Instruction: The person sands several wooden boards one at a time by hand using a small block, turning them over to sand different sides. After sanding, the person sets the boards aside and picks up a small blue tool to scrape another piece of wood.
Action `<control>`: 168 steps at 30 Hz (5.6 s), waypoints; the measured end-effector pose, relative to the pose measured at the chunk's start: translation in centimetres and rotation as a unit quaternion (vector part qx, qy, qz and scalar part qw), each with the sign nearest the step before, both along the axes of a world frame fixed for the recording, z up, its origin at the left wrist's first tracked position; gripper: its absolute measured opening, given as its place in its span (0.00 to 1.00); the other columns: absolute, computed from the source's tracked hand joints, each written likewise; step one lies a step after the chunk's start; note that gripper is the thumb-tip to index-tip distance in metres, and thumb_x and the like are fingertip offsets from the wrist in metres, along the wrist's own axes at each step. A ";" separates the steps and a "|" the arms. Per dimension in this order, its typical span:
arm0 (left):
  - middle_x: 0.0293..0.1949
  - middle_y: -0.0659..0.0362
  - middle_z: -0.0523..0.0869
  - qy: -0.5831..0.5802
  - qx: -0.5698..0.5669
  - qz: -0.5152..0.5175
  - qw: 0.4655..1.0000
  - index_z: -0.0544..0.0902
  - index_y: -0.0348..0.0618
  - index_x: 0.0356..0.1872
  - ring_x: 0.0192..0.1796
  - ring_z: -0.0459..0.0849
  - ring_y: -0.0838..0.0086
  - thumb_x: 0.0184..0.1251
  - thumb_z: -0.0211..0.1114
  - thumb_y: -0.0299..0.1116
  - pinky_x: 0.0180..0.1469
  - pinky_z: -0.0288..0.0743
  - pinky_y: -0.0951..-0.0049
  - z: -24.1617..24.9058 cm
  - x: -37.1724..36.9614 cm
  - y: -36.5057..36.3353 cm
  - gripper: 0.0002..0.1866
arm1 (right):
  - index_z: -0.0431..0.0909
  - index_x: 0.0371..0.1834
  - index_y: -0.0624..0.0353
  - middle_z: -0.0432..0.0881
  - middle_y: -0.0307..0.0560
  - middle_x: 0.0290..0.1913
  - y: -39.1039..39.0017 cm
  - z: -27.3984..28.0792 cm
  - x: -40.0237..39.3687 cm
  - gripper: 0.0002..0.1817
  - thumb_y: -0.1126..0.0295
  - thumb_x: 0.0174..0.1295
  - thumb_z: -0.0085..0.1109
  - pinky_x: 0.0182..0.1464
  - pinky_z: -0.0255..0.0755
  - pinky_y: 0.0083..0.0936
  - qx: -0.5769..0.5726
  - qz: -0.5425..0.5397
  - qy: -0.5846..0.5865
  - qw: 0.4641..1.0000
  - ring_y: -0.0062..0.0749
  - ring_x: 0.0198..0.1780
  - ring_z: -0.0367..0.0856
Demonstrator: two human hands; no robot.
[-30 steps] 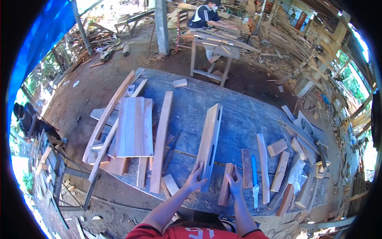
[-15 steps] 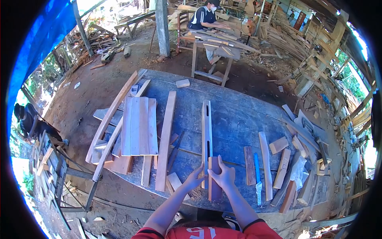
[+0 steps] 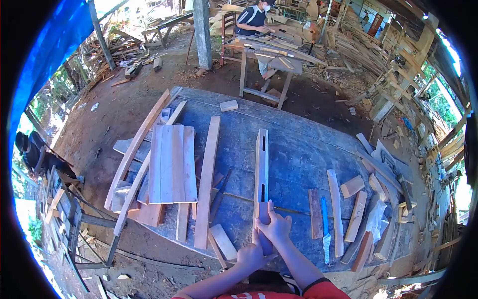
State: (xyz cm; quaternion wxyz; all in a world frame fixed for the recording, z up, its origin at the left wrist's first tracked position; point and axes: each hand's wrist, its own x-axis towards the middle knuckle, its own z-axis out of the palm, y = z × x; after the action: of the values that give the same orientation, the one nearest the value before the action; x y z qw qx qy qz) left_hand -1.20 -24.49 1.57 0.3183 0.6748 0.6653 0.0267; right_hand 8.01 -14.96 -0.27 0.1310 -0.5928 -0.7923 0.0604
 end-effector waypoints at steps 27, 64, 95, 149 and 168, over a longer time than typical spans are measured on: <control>0.12 0.61 0.78 0.082 0.114 0.067 0.988 0.40 0.20 0.64 0.13 0.78 0.73 0.42 0.57 0.73 0.14 0.71 0.71 2.1 -0.3 10.2 0.66 | 0.63 0.64 0.53 0.81 0.51 0.23 10.0 4.2 -2.6 0.42 0.41 0.48 0.54 0.49 0.58 0.44 -0.054 -0.023 0.008 0.998 0.43 0.27 0.81; 0.12 0.64 0.77 0.098 0.097 0.017 0.990 0.43 0.16 0.62 0.13 0.77 0.77 0.48 0.58 0.68 0.13 0.68 0.75 0.8 -0.7 11.3 0.61 | 0.63 0.64 0.56 0.82 0.48 0.27 10.8 2.8 -2.7 0.43 0.42 0.46 0.57 0.46 0.56 0.40 -0.057 -0.012 0.019 0.998 0.41 0.30 0.81; 0.25 0.60 0.84 0.143 0.071 0.041 0.986 0.35 0.23 0.65 0.24 0.84 0.73 0.46 0.64 0.61 0.25 0.75 0.74 6.0 -4.3 31.0 0.63 | 0.59 0.67 0.50 0.82 0.56 0.39 30.9 6.1 -6.7 0.42 0.40 0.50 0.51 0.64 0.48 0.49 -0.071 -0.062 0.040 0.995 0.44 0.44 0.81; 0.03 0.72 0.63 0.108 0.143 -0.040 0.983 0.60 0.17 0.58 0.04 0.62 0.85 0.47 0.53 0.72 0.06 0.54 0.78 -2.2 0.4 -4.5 0.58 | 0.67 0.60 0.62 0.79 0.42 0.19 -4.3 -0.1 0.3 0.43 0.46 0.43 0.63 0.36 0.53 0.32 -0.013 -0.003 0.055 0.998 0.28 0.16 0.74; 0.23 0.58 0.83 0.138 0.090 0.073 0.984 0.41 0.23 0.65 0.22 0.83 0.72 0.45 0.61 0.65 0.23 0.76 0.73 0.4 -4.5 41.2 0.61 | 0.61 0.66 0.45 0.82 0.54 0.42 41.0 0.5 -7.0 0.43 0.40 0.45 0.56 0.60 0.55 0.41 -0.086 -0.064 0.062 0.992 0.40 0.48 0.80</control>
State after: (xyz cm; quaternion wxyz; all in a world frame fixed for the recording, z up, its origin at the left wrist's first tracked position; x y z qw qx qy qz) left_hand -5.69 16.76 1.98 0.1587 0.6473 0.7453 0.0163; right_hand 0.98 26.04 0.25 0.1323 -0.6468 -0.7346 0.1566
